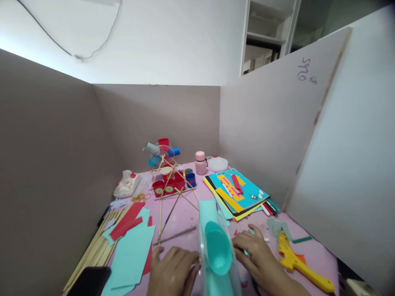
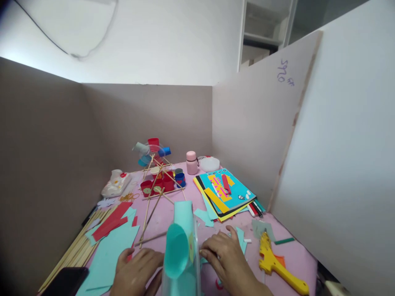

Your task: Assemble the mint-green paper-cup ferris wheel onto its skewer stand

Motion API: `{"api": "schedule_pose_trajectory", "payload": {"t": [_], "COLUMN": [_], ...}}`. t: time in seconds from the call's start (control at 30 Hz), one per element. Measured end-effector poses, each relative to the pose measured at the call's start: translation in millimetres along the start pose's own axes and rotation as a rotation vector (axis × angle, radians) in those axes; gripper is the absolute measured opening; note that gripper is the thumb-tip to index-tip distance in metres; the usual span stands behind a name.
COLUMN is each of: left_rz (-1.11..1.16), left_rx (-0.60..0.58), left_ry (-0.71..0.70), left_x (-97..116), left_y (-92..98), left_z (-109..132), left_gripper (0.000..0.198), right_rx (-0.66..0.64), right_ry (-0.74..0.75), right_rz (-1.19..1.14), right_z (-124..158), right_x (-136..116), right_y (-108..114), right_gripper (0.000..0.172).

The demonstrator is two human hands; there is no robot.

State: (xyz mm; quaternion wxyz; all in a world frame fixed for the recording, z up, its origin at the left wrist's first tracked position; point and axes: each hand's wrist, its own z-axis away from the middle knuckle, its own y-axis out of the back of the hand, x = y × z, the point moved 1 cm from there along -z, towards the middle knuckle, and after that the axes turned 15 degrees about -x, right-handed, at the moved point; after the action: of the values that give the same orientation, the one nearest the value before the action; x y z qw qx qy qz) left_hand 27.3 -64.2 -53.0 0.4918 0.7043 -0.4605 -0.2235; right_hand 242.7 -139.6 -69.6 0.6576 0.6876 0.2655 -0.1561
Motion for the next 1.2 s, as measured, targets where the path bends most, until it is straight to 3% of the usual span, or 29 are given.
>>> {"api": "schedule_pose_trajectory", "payload": {"t": [0.17,0.3,0.43,0.67,1.2], "left_rz": [0.017,-0.025,-0.049,-0.029,0.040], "left_rx": [-0.036,-0.071,-0.066,-0.164,-0.247], "left_ry": [-0.051,-0.130,-0.108,-0.066,-0.009], "left_x": [-3.3,-3.6,-0.7,-1.8,-3.3], "left_y": [-14.7,-6.1,6.5,4.1,3.9], "left_z": [2.1,0.2,-4.4,-2.7,-10.6], "left_gripper": [0.021,0.011,0.011,0.014,0.019], "right_rx": [0.001,0.008,0.002,0.123,0.082], "right_ry": [-0.015,0.018,0.066,0.114,0.054], "right_rz": [0.022,0.063,0.160,0.211,0.093], "right_z": [1.4,3.9,5.7,6.1,5.1], "right_x": [-0.8,-3.1,-1.8,0.0,-5.6], "right_y": [-1.9,-0.2,-1.1,-5.0,2.9], "right_gripper": [0.020,0.016,0.010,0.010,0.013]}}
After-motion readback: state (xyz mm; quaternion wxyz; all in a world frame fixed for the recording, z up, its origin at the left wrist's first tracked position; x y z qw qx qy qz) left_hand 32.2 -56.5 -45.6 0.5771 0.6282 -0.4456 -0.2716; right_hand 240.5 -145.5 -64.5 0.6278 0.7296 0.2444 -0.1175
